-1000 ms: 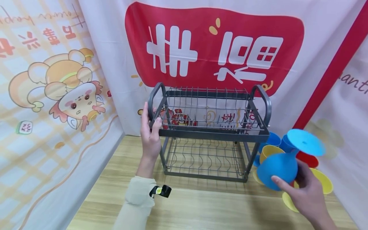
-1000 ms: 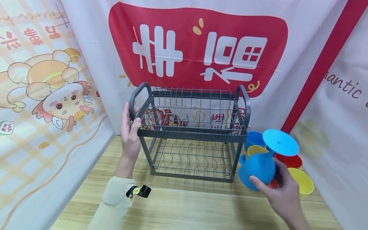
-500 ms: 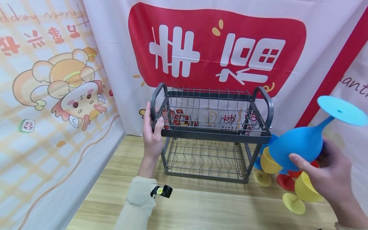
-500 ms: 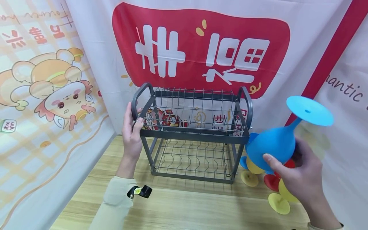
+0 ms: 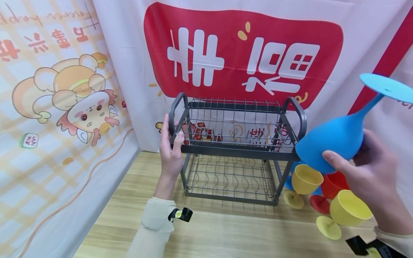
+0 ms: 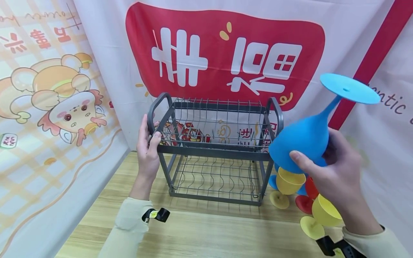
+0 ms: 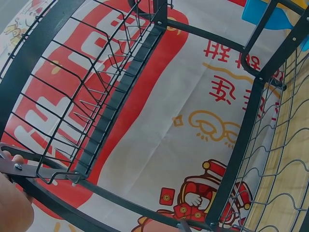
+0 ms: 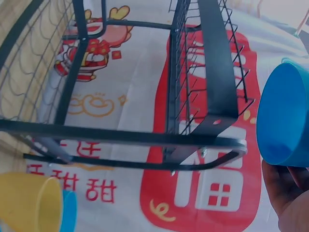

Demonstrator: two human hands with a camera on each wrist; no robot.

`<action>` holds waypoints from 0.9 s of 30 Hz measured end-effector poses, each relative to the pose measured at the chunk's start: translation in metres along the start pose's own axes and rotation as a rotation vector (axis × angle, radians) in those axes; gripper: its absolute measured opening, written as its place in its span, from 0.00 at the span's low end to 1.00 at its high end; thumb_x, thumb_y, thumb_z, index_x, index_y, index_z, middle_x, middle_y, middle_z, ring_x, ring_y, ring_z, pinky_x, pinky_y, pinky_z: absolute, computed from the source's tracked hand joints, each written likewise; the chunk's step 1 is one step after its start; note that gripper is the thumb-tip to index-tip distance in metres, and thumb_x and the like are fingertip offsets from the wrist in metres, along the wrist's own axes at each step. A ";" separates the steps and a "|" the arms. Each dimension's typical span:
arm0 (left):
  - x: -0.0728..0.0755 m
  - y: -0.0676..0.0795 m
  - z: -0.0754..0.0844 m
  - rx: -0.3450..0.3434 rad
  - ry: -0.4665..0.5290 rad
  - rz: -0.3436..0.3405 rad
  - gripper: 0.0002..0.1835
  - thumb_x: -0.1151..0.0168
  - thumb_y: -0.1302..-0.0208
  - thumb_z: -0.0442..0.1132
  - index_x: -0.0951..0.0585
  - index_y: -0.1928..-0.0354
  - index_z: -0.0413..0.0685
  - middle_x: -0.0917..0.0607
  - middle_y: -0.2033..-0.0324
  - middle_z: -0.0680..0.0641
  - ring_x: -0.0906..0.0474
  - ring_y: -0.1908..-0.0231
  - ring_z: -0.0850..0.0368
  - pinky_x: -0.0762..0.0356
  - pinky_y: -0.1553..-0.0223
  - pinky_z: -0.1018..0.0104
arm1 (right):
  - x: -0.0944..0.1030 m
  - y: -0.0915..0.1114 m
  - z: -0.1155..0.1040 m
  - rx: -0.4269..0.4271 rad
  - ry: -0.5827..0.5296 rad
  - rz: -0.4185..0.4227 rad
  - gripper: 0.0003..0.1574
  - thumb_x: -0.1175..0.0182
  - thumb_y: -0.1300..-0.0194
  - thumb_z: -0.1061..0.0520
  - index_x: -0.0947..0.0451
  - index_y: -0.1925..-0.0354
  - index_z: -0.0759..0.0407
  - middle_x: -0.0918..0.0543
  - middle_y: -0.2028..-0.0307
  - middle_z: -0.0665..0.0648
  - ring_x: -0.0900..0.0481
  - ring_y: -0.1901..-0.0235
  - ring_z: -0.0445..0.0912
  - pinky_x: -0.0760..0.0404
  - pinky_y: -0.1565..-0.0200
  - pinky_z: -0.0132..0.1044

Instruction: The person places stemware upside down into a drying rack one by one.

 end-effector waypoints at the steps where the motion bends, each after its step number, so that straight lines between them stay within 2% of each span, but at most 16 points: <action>1: 0.000 0.000 0.000 -0.002 0.001 -0.001 0.37 0.50 0.20 0.39 0.48 0.14 0.51 0.29 0.25 0.43 0.32 0.26 0.42 0.23 0.36 0.67 | -0.002 -0.002 -0.004 -0.001 0.004 -0.008 0.49 0.23 0.39 0.57 0.31 0.24 0.44 0.21 0.32 0.53 0.24 0.47 0.30 0.24 0.47 0.16; 6: 0.000 -0.001 -0.001 -0.004 -0.002 0.001 0.37 0.50 0.21 0.39 0.47 0.14 0.56 0.29 0.26 0.43 0.31 0.26 0.42 0.24 0.33 0.61 | -0.013 -0.015 -0.024 0.012 0.039 -0.067 0.50 0.23 0.37 0.52 0.33 0.22 0.44 0.23 0.28 0.60 0.20 0.41 0.45 0.20 0.40 0.33; 10: 0.000 -0.001 -0.001 -0.004 -0.005 0.005 0.37 0.49 0.21 0.39 0.46 0.14 0.59 0.29 0.26 0.43 0.31 0.26 0.41 0.28 0.30 0.50 | -0.028 -0.024 -0.036 0.038 0.023 -0.137 0.50 0.24 0.36 0.49 0.35 0.21 0.46 0.22 0.28 0.61 0.19 0.40 0.59 0.21 0.48 0.25; 12: 0.000 -0.001 -0.001 -0.005 -0.003 0.005 0.37 0.49 0.21 0.38 0.46 0.14 0.59 0.29 0.27 0.43 0.32 0.26 0.40 0.29 0.29 0.47 | -0.036 -0.028 -0.041 0.047 0.007 -0.172 0.51 0.25 0.35 0.48 0.35 0.21 0.47 0.22 0.28 0.60 0.18 0.39 0.61 0.19 0.48 0.30; 14: 0.000 -0.001 -0.001 -0.004 -0.005 0.006 0.37 0.49 0.21 0.38 0.46 0.14 0.59 0.29 0.27 0.43 0.31 0.26 0.39 0.29 0.29 0.48 | -0.043 -0.031 -0.044 0.049 -0.010 -0.201 0.51 0.25 0.35 0.47 0.36 0.20 0.47 0.23 0.27 0.60 0.19 0.38 0.64 0.17 0.45 0.42; 17: 0.000 -0.001 -0.001 0.000 -0.008 0.003 0.37 0.49 0.21 0.39 0.46 0.14 0.59 0.29 0.26 0.44 0.30 0.28 0.41 0.26 0.32 0.56 | -0.051 -0.035 -0.047 0.054 -0.025 -0.228 0.52 0.26 0.34 0.45 0.38 0.20 0.48 0.23 0.27 0.60 0.19 0.37 0.64 0.20 0.41 0.62; 21: 0.000 -0.001 -0.001 0.005 -0.010 0.002 0.37 0.49 0.21 0.39 0.46 0.14 0.58 0.29 0.26 0.44 0.29 0.29 0.46 0.23 0.36 0.62 | -0.059 -0.040 -0.052 0.068 -0.036 -0.245 0.53 0.26 0.34 0.44 0.39 0.19 0.49 0.25 0.26 0.62 0.20 0.36 0.67 0.21 0.41 0.70; 23: 0.000 -0.001 -0.001 0.006 -0.011 0.004 0.37 0.49 0.21 0.39 0.46 0.14 0.58 0.29 0.26 0.44 0.30 0.28 0.46 0.24 0.34 0.59 | -0.063 -0.043 -0.053 0.073 -0.035 -0.255 0.54 0.27 0.33 0.44 0.40 0.19 0.51 0.26 0.26 0.64 0.21 0.35 0.70 0.21 0.41 0.72; 27: 0.000 -0.001 0.000 0.002 -0.004 0.011 0.37 0.49 0.21 0.39 0.46 0.14 0.59 0.29 0.26 0.44 0.32 0.26 0.44 0.29 0.28 0.46 | -0.068 -0.048 -0.051 0.052 -0.018 -0.271 0.55 0.29 0.32 0.41 0.42 0.18 0.52 0.27 0.25 0.67 0.23 0.35 0.74 0.22 0.42 0.76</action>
Point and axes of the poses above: each hand's wrist, its own y-axis away from the middle knuckle, its own x-axis out of the back of the hand, z = x × y, the point moved 5 cm from there along -y, towards the middle knuckle
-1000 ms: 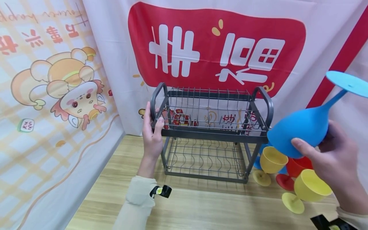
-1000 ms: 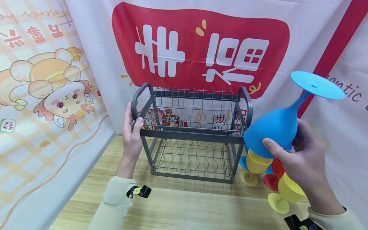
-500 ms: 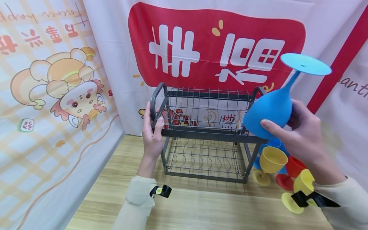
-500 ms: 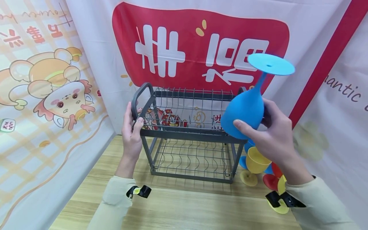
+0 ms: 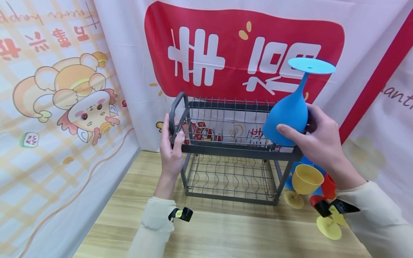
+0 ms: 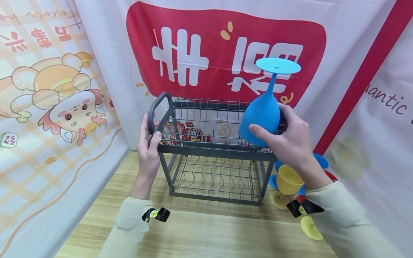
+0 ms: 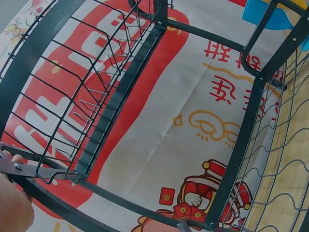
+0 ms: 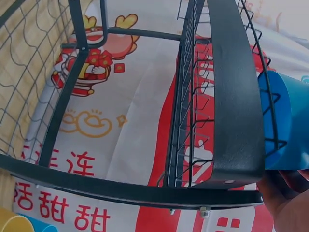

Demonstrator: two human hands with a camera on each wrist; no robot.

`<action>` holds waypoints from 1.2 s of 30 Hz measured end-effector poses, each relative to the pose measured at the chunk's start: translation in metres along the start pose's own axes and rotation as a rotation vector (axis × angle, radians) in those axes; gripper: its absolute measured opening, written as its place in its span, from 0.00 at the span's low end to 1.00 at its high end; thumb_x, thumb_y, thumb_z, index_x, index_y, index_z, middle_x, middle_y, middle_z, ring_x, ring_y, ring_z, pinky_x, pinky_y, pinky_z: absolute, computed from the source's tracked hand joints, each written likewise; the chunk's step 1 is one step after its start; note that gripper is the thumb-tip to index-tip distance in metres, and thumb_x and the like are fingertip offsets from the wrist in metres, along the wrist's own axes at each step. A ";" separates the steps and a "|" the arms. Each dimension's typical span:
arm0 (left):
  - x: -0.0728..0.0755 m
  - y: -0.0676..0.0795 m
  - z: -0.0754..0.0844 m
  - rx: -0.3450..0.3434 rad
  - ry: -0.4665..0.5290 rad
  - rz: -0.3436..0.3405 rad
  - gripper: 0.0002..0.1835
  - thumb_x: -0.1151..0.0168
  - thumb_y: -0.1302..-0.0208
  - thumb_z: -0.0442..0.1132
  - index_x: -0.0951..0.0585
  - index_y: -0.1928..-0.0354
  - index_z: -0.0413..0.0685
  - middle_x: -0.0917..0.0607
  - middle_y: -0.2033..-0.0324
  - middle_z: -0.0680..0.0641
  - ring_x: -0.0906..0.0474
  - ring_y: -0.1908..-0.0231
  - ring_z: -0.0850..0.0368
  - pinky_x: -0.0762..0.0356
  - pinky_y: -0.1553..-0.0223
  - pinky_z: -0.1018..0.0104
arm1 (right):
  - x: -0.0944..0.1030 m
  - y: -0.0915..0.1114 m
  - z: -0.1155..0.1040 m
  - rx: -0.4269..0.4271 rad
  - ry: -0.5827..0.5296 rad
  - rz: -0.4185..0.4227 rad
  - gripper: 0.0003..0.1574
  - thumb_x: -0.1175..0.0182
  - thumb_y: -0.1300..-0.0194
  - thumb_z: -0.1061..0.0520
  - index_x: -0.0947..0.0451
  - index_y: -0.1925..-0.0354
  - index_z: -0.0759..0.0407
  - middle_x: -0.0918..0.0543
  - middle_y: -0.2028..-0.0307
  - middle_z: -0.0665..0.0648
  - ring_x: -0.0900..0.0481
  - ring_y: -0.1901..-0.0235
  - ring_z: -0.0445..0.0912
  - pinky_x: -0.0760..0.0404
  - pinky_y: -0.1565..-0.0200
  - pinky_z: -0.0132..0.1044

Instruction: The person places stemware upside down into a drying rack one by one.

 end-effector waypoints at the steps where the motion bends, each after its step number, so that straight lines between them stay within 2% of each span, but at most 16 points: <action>1: 0.000 0.000 0.000 -0.001 0.002 0.000 0.37 0.49 0.21 0.39 0.46 0.14 0.59 0.29 0.26 0.43 0.32 0.26 0.44 0.30 0.28 0.44 | 0.000 -0.001 0.001 -0.007 0.004 -0.002 0.55 0.29 0.32 0.40 0.42 0.18 0.52 0.28 0.25 0.67 0.23 0.35 0.74 0.23 0.42 0.77; 3: 0.000 0.000 0.000 -0.001 0.006 0.001 0.37 0.49 0.21 0.39 0.46 0.14 0.59 0.29 0.26 0.43 0.32 0.26 0.43 0.31 0.27 0.42 | 0.000 -0.003 0.002 -0.020 0.009 -0.005 0.55 0.29 0.32 0.39 0.43 0.18 0.51 0.28 0.25 0.67 0.23 0.35 0.74 0.22 0.42 0.77; 10: 0.001 0.001 -0.001 0.006 -0.001 0.000 0.37 0.49 0.20 0.40 0.46 0.14 0.55 0.29 0.24 0.45 0.33 0.25 0.45 0.25 0.31 0.55 | -0.002 -0.009 -0.001 -0.027 0.016 -0.016 0.58 0.28 0.35 0.36 0.42 0.18 0.52 0.28 0.24 0.66 0.25 0.33 0.72 0.22 0.41 0.75; 16: 0.001 0.002 0.000 -0.001 0.004 -0.005 0.37 0.49 0.20 0.40 0.46 0.14 0.55 0.29 0.24 0.44 0.33 0.25 0.44 0.24 0.34 0.63 | -0.007 -0.014 -0.005 -0.017 0.041 0.001 0.59 0.29 0.35 0.34 0.43 0.18 0.53 0.28 0.25 0.66 0.25 0.33 0.73 0.23 0.39 0.75; 19: 0.001 0.002 0.000 -0.003 -0.002 -0.004 0.37 0.49 0.20 0.40 0.46 0.14 0.56 0.29 0.24 0.44 0.33 0.25 0.44 0.25 0.33 0.61 | -0.009 -0.016 -0.007 -0.025 0.063 0.011 0.60 0.30 0.36 0.31 0.42 0.18 0.53 0.28 0.25 0.66 0.25 0.33 0.73 0.23 0.39 0.74; 25: 0.000 0.002 0.000 -0.008 -0.002 -0.006 0.37 0.49 0.20 0.39 0.46 0.14 0.56 0.29 0.25 0.44 0.34 0.24 0.46 0.29 0.28 0.46 | -0.012 -0.023 -0.010 -0.052 0.073 0.028 0.62 0.31 0.36 0.28 0.43 0.19 0.55 0.28 0.25 0.66 0.25 0.32 0.72 0.22 0.38 0.74; 27: 0.000 0.001 0.000 -0.009 -0.001 -0.005 0.37 0.49 0.20 0.39 0.46 0.14 0.56 0.29 0.25 0.44 0.34 0.24 0.46 0.30 0.27 0.44 | -0.014 -0.026 -0.010 -0.068 0.068 0.027 0.63 0.32 0.37 0.27 0.44 0.18 0.55 0.29 0.24 0.65 0.25 0.32 0.72 0.22 0.38 0.74; 34: 0.001 0.001 -0.001 0.003 0.003 -0.007 0.37 0.49 0.20 0.40 0.46 0.14 0.58 0.29 0.24 0.45 0.33 0.24 0.46 0.25 0.31 0.55 | -0.025 -0.038 -0.011 -0.152 0.075 -0.018 0.68 0.34 0.37 0.24 0.50 0.17 0.56 0.32 0.22 0.66 0.28 0.30 0.74 0.23 0.38 0.74; 36: 0.001 0.002 -0.001 0.004 0.004 -0.006 0.37 0.49 0.20 0.40 0.46 0.14 0.57 0.29 0.24 0.45 0.33 0.24 0.46 0.25 0.31 0.55 | -0.029 -0.041 -0.010 -0.191 0.080 -0.051 0.69 0.34 0.37 0.24 0.52 0.17 0.57 0.34 0.22 0.67 0.28 0.30 0.74 0.23 0.38 0.74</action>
Point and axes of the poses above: each hand's wrist, its own y-axis away from the middle knuckle, its own x-axis out of the back of the hand, z = x × y, the point moved 5 cm from there along -y, towards the middle knuckle
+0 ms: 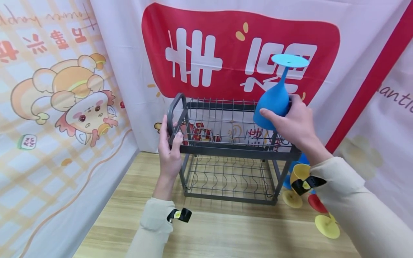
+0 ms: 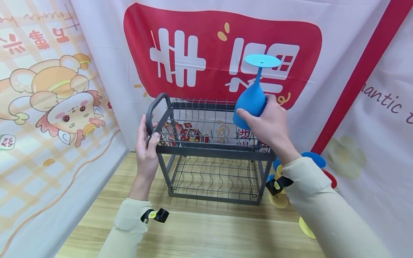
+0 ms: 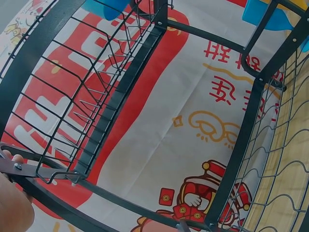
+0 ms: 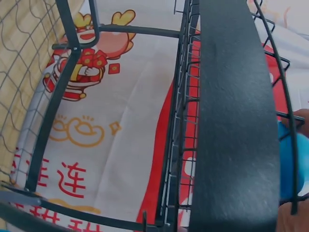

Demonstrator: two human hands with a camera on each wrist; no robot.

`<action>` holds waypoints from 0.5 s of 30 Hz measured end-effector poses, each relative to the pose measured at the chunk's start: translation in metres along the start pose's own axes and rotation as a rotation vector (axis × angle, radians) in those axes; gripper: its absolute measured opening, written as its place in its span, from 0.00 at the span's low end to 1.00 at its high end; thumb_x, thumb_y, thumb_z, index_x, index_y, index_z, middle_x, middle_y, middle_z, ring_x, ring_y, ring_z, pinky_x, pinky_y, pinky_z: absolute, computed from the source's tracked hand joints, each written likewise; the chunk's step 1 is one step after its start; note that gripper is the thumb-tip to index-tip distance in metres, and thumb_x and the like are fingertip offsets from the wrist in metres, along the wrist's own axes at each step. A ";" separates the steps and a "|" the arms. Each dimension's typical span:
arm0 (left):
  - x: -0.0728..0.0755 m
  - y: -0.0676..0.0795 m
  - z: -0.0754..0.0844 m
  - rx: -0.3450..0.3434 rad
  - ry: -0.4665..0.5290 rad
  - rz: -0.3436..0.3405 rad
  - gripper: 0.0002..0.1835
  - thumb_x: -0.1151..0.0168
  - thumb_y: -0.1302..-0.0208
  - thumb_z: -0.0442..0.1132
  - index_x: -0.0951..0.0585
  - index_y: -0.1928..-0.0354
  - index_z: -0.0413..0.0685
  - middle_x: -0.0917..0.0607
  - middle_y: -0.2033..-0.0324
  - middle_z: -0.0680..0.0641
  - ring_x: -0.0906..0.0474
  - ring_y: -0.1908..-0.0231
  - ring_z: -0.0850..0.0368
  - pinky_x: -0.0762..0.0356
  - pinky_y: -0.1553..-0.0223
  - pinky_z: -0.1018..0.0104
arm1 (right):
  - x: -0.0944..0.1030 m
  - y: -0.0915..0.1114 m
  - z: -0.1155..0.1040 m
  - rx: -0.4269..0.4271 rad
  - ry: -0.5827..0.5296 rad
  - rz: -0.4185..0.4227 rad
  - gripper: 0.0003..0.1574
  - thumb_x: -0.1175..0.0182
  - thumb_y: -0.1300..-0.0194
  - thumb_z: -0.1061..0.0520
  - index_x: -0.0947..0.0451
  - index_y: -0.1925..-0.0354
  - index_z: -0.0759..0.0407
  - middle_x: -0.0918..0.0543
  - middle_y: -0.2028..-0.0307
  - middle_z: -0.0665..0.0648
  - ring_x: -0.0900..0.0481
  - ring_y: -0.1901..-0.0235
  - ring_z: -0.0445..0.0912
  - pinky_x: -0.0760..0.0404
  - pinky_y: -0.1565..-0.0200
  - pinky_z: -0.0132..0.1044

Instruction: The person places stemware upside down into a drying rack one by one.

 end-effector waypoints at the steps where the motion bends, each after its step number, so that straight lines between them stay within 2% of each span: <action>1: 0.000 0.000 0.000 0.000 0.000 0.000 0.36 0.49 0.20 0.40 0.46 0.14 0.57 0.29 0.24 0.45 0.33 0.24 0.46 0.26 0.30 0.53 | -0.002 -0.002 0.000 -0.018 0.005 -0.019 0.69 0.33 0.37 0.24 0.52 0.17 0.57 0.34 0.22 0.68 0.28 0.30 0.75 0.23 0.37 0.74; 7: -0.001 -0.001 -0.001 0.002 -0.003 0.001 0.36 0.50 0.20 0.39 0.47 0.14 0.54 0.30 0.24 0.44 0.36 0.22 0.43 0.34 0.23 0.38 | -0.010 -0.009 0.005 -0.102 0.024 -0.148 0.72 0.33 0.36 0.27 0.59 0.16 0.59 0.38 0.22 0.71 0.31 0.32 0.76 0.22 0.38 0.73; 15: -0.002 -0.001 0.000 -0.003 -0.007 0.011 0.36 0.50 0.21 0.38 0.45 0.15 0.60 0.28 0.27 0.47 0.31 0.25 0.45 0.28 0.26 0.40 | -0.015 -0.011 0.006 -0.128 0.112 -0.216 0.71 0.33 0.33 0.30 0.61 0.16 0.61 0.37 0.25 0.74 0.32 0.33 0.75 0.21 0.38 0.72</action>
Point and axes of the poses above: each hand's wrist, its own y-axis away from the middle knuckle, its own x-axis out of the back of the hand, z = x × y, the point moved 5 cm from there along -y, towards the middle knuckle
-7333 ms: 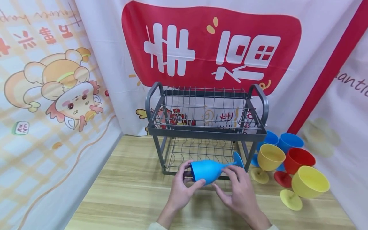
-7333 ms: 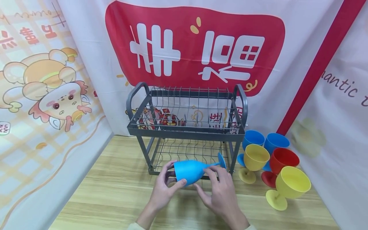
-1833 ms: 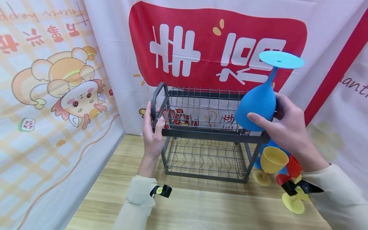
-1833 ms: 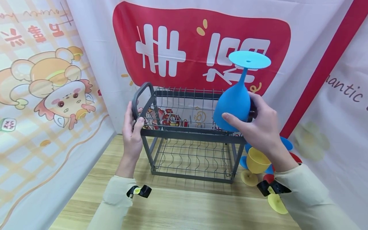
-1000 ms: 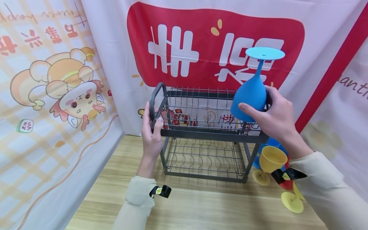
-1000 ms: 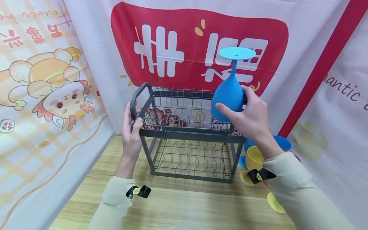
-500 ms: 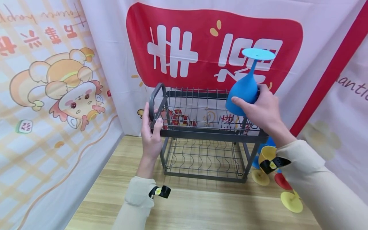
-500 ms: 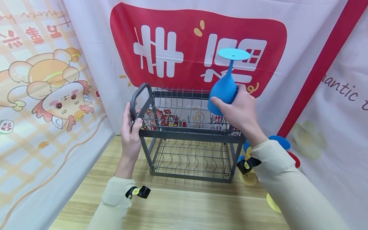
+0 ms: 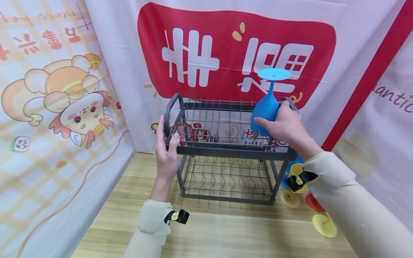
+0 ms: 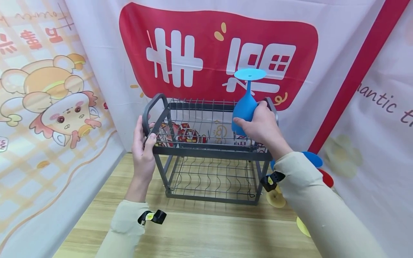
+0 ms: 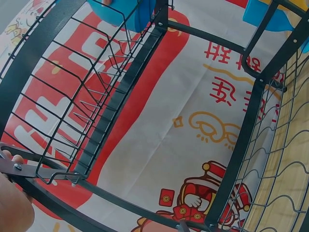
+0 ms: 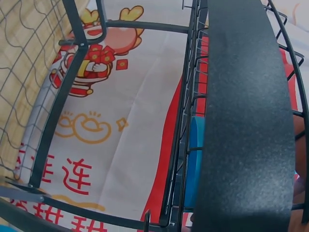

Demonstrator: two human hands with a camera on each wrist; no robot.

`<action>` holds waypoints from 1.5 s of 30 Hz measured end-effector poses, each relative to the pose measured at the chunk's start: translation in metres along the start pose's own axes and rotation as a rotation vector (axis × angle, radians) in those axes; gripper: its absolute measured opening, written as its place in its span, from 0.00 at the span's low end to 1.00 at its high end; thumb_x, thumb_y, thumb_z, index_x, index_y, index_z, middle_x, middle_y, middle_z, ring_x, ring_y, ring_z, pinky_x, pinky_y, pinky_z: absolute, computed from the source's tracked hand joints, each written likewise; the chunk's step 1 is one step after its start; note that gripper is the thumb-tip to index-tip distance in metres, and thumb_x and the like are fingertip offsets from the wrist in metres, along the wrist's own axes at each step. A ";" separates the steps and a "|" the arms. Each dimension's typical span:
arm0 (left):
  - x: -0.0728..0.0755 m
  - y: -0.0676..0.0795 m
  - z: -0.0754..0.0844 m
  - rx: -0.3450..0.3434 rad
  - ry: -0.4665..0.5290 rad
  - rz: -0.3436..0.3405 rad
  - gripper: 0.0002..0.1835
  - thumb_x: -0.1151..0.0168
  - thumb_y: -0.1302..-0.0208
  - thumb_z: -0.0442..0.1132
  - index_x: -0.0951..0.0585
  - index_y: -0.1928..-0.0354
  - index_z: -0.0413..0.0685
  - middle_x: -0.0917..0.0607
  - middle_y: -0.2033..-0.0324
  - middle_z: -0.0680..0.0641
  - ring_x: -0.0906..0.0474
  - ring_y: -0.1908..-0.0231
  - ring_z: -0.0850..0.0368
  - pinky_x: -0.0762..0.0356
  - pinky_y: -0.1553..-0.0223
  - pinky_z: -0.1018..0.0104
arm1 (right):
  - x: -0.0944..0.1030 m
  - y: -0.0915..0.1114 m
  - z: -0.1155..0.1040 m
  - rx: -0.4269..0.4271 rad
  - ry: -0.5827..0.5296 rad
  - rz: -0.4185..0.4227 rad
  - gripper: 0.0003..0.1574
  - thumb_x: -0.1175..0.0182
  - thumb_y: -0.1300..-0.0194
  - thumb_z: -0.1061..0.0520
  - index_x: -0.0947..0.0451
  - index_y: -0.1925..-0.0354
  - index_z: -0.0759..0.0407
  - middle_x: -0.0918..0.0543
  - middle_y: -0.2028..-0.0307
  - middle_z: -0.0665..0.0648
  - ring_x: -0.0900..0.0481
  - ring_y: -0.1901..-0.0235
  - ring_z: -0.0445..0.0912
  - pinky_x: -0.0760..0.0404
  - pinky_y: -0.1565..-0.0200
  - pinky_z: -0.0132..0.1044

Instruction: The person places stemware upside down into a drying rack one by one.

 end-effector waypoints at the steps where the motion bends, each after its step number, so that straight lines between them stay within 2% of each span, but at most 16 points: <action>1: 0.000 0.000 0.000 -0.001 0.001 -0.002 0.36 0.50 0.21 0.38 0.45 0.15 0.61 0.28 0.26 0.47 0.32 0.24 0.45 0.29 0.26 0.40 | 0.000 0.000 0.000 -0.004 0.008 -0.007 0.71 0.33 0.33 0.30 0.61 0.16 0.61 0.37 0.25 0.74 0.32 0.33 0.75 0.21 0.38 0.72; 8: 0.000 0.001 -0.001 0.008 0.023 -0.016 0.36 0.49 0.20 0.38 0.47 0.14 0.55 0.30 0.23 0.43 0.37 0.21 0.41 0.33 0.23 0.38 | -0.002 -0.001 0.002 -0.028 0.020 -0.039 0.71 0.35 0.31 0.30 0.64 0.16 0.63 0.38 0.24 0.75 0.33 0.32 0.76 0.21 0.37 0.72; 19: -0.002 0.001 0.001 -0.010 0.016 -0.021 0.37 0.49 0.20 0.38 0.47 0.14 0.56 0.30 0.24 0.46 0.37 0.22 0.45 0.33 0.23 0.39 | -0.004 -0.001 0.003 -0.066 0.022 -0.024 0.72 0.36 0.31 0.29 0.67 0.16 0.62 0.40 0.24 0.76 0.34 0.32 0.76 0.23 0.37 0.73; 25: -0.002 0.001 0.001 -0.004 0.020 -0.015 0.37 0.49 0.20 0.38 0.46 0.14 0.57 0.30 0.23 0.44 0.36 0.22 0.46 0.34 0.23 0.39 | -0.003 0.002 0.003 -0.065 0.013 -0.002 0.76 0.34 0.34 0.28 0.68 0.16 0.62 0.39 0.24 0.76 0.34 0.32 0.77 0.22 0.37 0.73; 29: -0.001 0.001 0.001 -0.001 0.019 -0.010 0.36 0.49 0.20 0.39 0.46 0.15 0.58 0.30 0.23 0.44 0.36 0.22 0.46 0.35 0.22 0.38 | -0.001 0.005 0.003 -0.032 -0.047 0.072 0.76 0.32 0.36 0.27 0.65 0.15 0.57 0.39 0.23 0.73 0.33 0.31 0.76 0.21 0.39 0.73; 35: -0.001 -0.001 0.001 -0.013 0.014 -0.014 0.37 0.50 0.20 0.37 0.47 0.14 0.54 0.30 0.24 0.44 0.35 0.23 0.45 0.32 0.25 0.41 | 0.004 0.016 0.000 0.075 -0.130 0.263 0.68 0.30 0.36 0.30 0.53 0.17 0.56 0.34 0.21 0.66 0.29 0.28 0.71 0.22 0.37 0.72; 39: -0.001 0.000 0.000 -0.001 0.011 -0.013 0.37 0.49 0.20 0.38 0.47 0.14 0.54 0.29 0.24 0.45 0.33 0.24 0.45 0.29 0.27 0.45 | 0.006 0.024 -0.001 0.127 -0.201 0.377 0.63 0.29 0.36 0.31 0.48 0.17 0.54 0.33 0.20 0.60 0.30 0.24 0.63 0.23 0.32 0.64; 45: 0.001 0.001 -0.001 0.011 0.001 -0.012 0.36 0.49 0.20 0.40 0.46 0.14 0.59 0.29 0.24 0.45 0.33 0.24 0.47 0.27 0.28 0.43 | 0.014 0.042 0.006 0.217 -0.315 0.475 0.53 0.28 0.35 0.34 0.39 0.20 0.45 0.27 0.23 0.50 0.27 0.25 0.50 0.23 0.28 0.47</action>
Point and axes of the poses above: each hand's wrist, its own y-axis away from the middle knuckle, its own x-axis out of the back of the hand, z = x × y, the point moved 5 cm from there along -y, towards the middle knuckle
